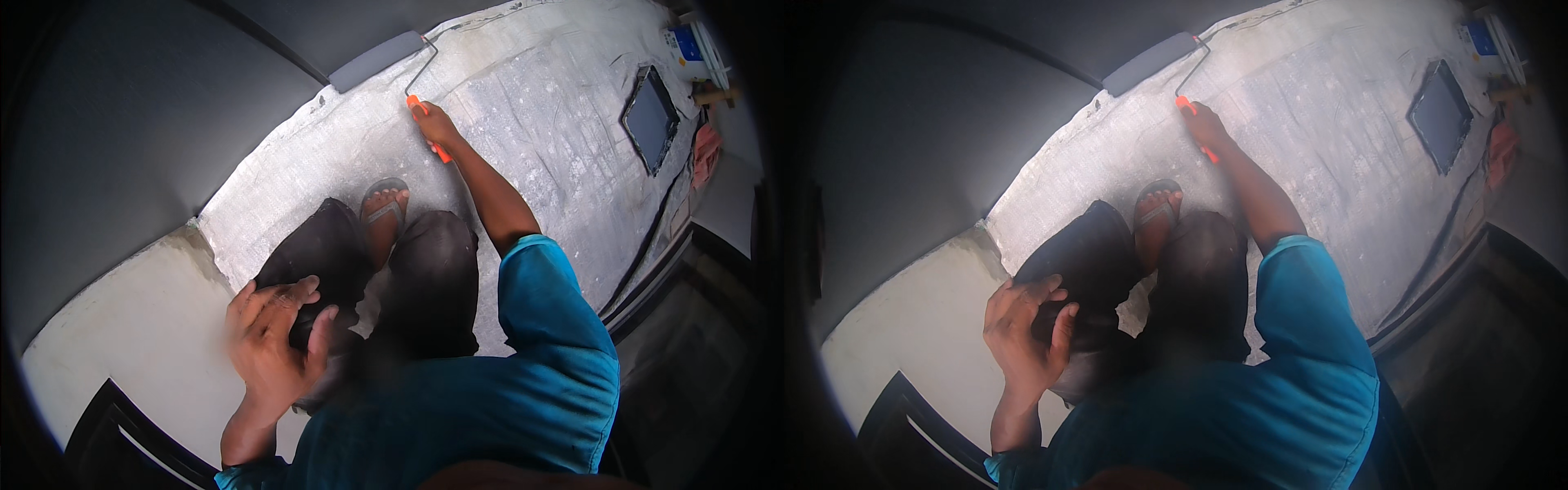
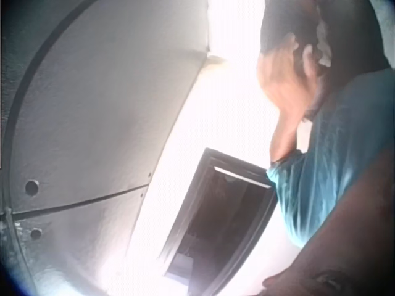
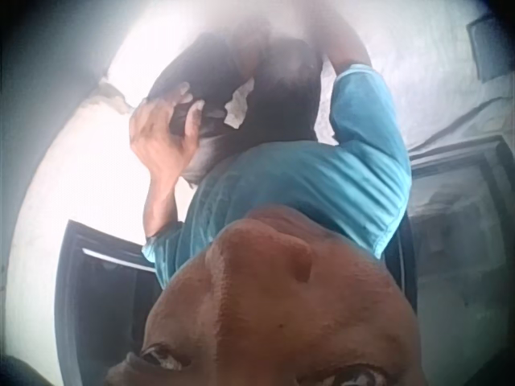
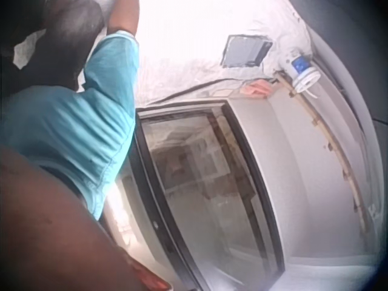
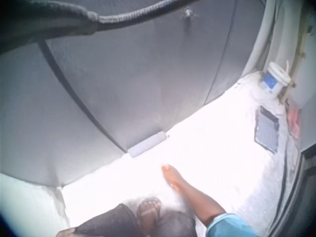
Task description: The person paints a curved ceiling using a paint roller and a paint tray. They repeatedly load the roller with paint and apply it to the ceiling surface while kneeling on a protective sheet.
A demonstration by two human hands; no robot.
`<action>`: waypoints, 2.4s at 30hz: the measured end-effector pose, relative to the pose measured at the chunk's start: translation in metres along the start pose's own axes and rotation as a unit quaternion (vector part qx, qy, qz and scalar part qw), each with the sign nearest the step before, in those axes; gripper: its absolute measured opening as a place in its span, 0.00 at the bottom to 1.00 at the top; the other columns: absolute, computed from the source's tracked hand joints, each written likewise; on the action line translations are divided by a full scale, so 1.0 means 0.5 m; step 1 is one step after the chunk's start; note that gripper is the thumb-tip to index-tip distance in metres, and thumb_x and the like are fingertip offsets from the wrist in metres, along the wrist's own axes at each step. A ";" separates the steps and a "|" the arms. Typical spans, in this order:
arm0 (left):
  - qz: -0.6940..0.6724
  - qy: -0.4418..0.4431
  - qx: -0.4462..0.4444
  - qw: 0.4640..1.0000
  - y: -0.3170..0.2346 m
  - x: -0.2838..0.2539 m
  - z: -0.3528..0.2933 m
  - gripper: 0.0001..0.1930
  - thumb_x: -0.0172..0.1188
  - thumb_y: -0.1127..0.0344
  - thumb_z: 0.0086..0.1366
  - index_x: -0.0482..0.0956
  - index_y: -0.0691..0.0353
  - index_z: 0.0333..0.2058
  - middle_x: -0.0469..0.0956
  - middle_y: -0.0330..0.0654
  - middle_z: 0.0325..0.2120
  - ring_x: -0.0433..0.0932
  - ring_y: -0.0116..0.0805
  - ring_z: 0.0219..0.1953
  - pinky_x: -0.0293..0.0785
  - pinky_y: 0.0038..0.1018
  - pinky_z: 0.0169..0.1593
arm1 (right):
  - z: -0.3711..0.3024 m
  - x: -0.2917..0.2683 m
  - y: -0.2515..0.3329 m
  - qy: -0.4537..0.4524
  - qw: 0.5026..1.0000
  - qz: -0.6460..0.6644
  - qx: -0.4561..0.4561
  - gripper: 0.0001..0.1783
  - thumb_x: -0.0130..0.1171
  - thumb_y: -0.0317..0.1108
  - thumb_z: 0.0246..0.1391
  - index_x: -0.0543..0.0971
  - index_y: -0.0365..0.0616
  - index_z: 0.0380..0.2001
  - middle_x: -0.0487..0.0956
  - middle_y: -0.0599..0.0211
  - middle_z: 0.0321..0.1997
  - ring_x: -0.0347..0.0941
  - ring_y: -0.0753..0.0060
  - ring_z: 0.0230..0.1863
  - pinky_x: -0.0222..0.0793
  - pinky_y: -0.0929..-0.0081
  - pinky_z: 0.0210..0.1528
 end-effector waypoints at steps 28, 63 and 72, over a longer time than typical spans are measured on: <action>-0.003 -0.016 0.003 1.000 0.014 -0.001 -0.004 0.15 0.75 0.64 0.59 0.88 0.55 0.45 0.87 0.32 0.34 0.82 0.30 0.45 0.66 0.36 0.64 | -0.192 -0.030 0.204 -0.056 0.980 0.031 -0.187 0.20 0.50 0.54 0.75 0.74 0.47 0.42 0.65 0.79 0.19 0.57 0.85 0.13 0.56 0.77 0.14; -0.028 -0.037 0.032 0.998 0.011 -0.018 0.000 0.18 0.77 0.63 0.57 0.87 0.55 0.47 0.87 0.33 0.32 0.85 0.36 0.39 0.75 0.37 0.56 | -0.387 -0.048 0.475 -0.053 0.956 0.057 -0.283 0.25 0.50 0.53 0.74 0.76 0.41 0.55 0.72 0.72 0.23 0.68 0.81 0.23 0.66 0.76 0.30; -0.025 -0.033 0.025 0.999 0.013 -0.017 -0.004 0.18 0.77 0.62 0.57 0.87 0.55 0.46 0.87 0.32 0.32 0.85 0.36 0.40 0.75 0.36 0.54 | -0.354 -0.044 0.435 -0.054 0.964 0.037 -0.258 0.24 0.50 0.52 0.74 0.76 0.40 0.53 0.72 0.73 0.23 0.69 0.81 0.24 0.67 0.74 0.31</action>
Point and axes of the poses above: each hand's wrist, its own z-axis towards the middle knuckle, its own x-axis out of the palm, y = z × x, the point moved 10 cm from there along z, towards the middle knuckle
